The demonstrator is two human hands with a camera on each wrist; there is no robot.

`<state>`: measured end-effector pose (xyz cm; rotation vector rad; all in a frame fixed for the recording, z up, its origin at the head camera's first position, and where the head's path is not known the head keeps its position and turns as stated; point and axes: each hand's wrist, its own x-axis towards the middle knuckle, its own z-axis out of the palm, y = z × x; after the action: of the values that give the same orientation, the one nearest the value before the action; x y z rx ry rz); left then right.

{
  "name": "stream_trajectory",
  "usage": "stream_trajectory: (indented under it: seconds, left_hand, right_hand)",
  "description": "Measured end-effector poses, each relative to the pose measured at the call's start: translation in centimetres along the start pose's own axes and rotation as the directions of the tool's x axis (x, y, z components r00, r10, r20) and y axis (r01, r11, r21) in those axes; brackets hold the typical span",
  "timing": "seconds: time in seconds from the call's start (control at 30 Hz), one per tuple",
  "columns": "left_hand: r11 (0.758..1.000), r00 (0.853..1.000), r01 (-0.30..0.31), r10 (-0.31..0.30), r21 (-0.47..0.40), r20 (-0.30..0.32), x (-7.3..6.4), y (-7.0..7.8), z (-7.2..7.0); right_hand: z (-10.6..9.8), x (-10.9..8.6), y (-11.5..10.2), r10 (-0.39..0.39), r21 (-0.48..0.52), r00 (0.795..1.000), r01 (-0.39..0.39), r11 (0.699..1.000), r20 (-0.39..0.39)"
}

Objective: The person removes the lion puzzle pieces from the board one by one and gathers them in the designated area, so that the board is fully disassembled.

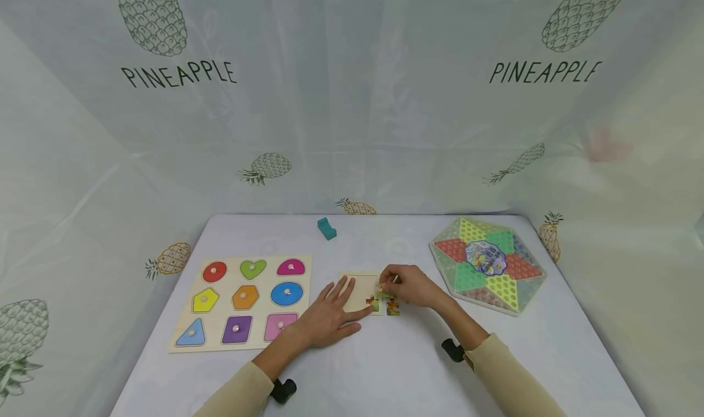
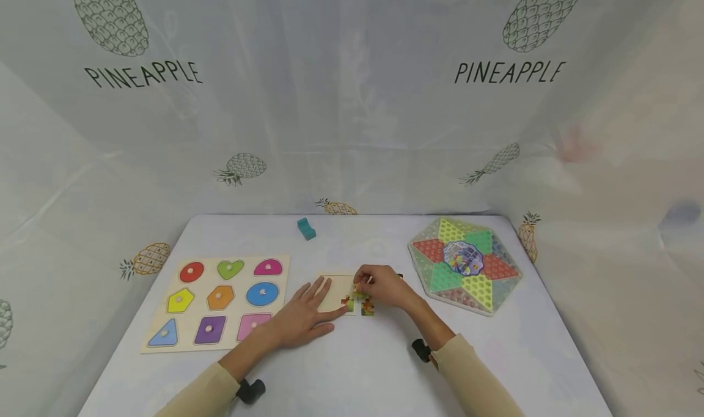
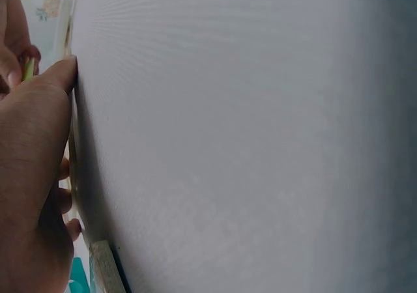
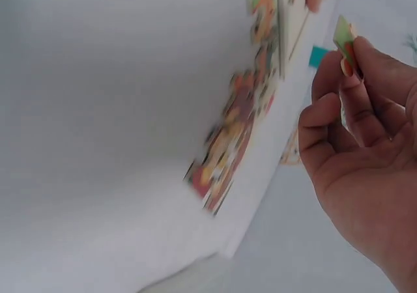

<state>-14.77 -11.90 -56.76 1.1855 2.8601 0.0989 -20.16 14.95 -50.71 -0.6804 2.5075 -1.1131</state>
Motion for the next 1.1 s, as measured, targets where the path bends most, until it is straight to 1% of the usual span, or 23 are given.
stream_trajectory:
  seconds: [0.1,0.33,0.5,0.77,0.93,1.1]
  left_hand:
    - [1.0,1.0,-0.001,0.001,-0.002,-0.005,0.0,0.1,0.0]
    - [1.0,1.0,0.01,-0.01,-0.009,0.003,0.0,0.0,0.2]
    - [1.0,1.0,0.007,-0.007,-0.009,0.002,0.1,0.0,0.2]
    - [1.0,1.0,0.006,-0.006,-0.01,-0.004,0.0,0.2,0.1]
    - [1.0,1.0,0.005,-0.005,-0.014,-0.004,0.0,0.2,0.1]
    - [1.0,1.0,0.007,-0.007,-0.015,0.005,0.0,0.2,-0.1]
  right_hand:
    - [-0.6,-0.9,0.6,0.018,0.023,1.0,-0.018,1.0,0.018]
    - [-1.2,-2.6,2.5,-0.002,-0.05,0.999,0.004,0.999,0.049]
    - [-1.0,-3.4,3.3,0.008,-0.059,0.997,-0.003,0.998,0.079]
    - [-0.9,-3.7,3.8,-0.005,-0.072,0.998,0.01,0.997,0.065]
    - [-0.7,-3.6,3.9,0.008,-0.102,0.998,-0.003,0.995,0.057]
    - [-0.7,-3.4,3.8,0.026,-0.109,0.999,-0.021,0.994,0.046]
